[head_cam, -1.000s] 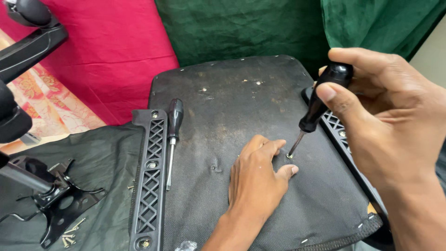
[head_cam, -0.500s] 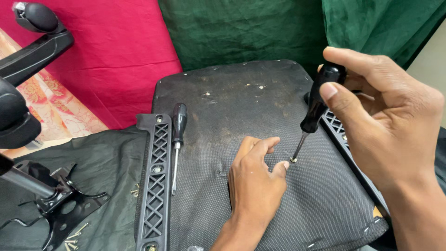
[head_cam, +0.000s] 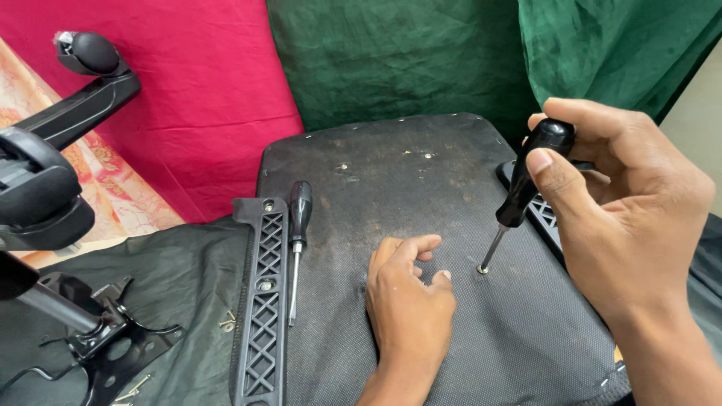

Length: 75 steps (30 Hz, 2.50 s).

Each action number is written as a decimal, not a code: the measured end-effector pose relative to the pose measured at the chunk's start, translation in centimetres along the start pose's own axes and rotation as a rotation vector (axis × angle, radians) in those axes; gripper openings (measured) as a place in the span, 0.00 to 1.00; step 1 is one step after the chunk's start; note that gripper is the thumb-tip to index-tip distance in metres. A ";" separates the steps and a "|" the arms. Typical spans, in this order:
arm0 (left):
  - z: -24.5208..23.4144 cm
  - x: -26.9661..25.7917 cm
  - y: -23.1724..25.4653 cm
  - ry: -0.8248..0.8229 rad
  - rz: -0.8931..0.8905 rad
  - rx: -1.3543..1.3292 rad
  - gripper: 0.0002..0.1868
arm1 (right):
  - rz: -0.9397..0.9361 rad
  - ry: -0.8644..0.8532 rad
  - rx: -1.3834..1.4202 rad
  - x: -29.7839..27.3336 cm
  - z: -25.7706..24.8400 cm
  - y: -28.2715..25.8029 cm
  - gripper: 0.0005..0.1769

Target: The person uses a screwdriver to tighten screws into a black plastic frame attached to a chair seat. They hold the frame steady with one hand while turning the screwdriver with the other, working on multiple screw locations.

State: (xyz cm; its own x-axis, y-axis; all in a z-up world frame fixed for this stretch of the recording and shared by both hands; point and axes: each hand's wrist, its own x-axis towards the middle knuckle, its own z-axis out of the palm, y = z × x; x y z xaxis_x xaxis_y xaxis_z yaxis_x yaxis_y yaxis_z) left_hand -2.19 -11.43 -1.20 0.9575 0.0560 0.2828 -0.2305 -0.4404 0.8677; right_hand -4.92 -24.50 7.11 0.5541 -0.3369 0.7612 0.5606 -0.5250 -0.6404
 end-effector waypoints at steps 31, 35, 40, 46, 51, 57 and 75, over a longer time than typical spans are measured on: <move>0.8 0.0 -1.5 0.097 0.123 0.061 0.22 | -0.134 -0.024 -0.157 -0.7 -0.4 0.0 0.16; 0.7 -0.1 -1.3 0.103 0.098 0.055 0.23 | -0.192 -0.032 -0.170 -0.5 -0.4 -0.1 0.17; 0.6 -0.2 -0.8 0.077 0.061 0.064 0.20 | -0.024 -0.031 -0.033 -0.3 -0.4 -0.1 0.17; 0.3 -0.1 -0.4 0.029 0.008 0.090 0.20 | -0.149 -0.023 -0.165 -0.4 -0.4 0.5 0.17; 0.3 0.0 -0.3 -0.019 -0.085 0.101 0.21 | -0.160 0.020 -0.123 -0.3 -0.3 0.9 0.19; 0.6 0.0 -0.6 0.021 0.051 0.113 0.15 | -0.088 -0.022 -0.150 -0.1 -0.1 0.7 0.14; -0.1 0.4 0.1 -0.064 -0.049 0.084 0.17 | -0.206 -0.006 -0.152 -0.1 0.5 0.4 0.17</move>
State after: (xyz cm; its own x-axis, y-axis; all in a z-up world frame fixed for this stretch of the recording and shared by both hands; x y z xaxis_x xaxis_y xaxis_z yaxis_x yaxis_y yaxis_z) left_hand -1.85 -11.41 -0.95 0.9770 0.0235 0.2119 -0.1702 -0.5126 0.8416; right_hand -4.49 -24.30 6.71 0.4419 -0.2065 0.8730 0.5633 -0.6935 -0.4492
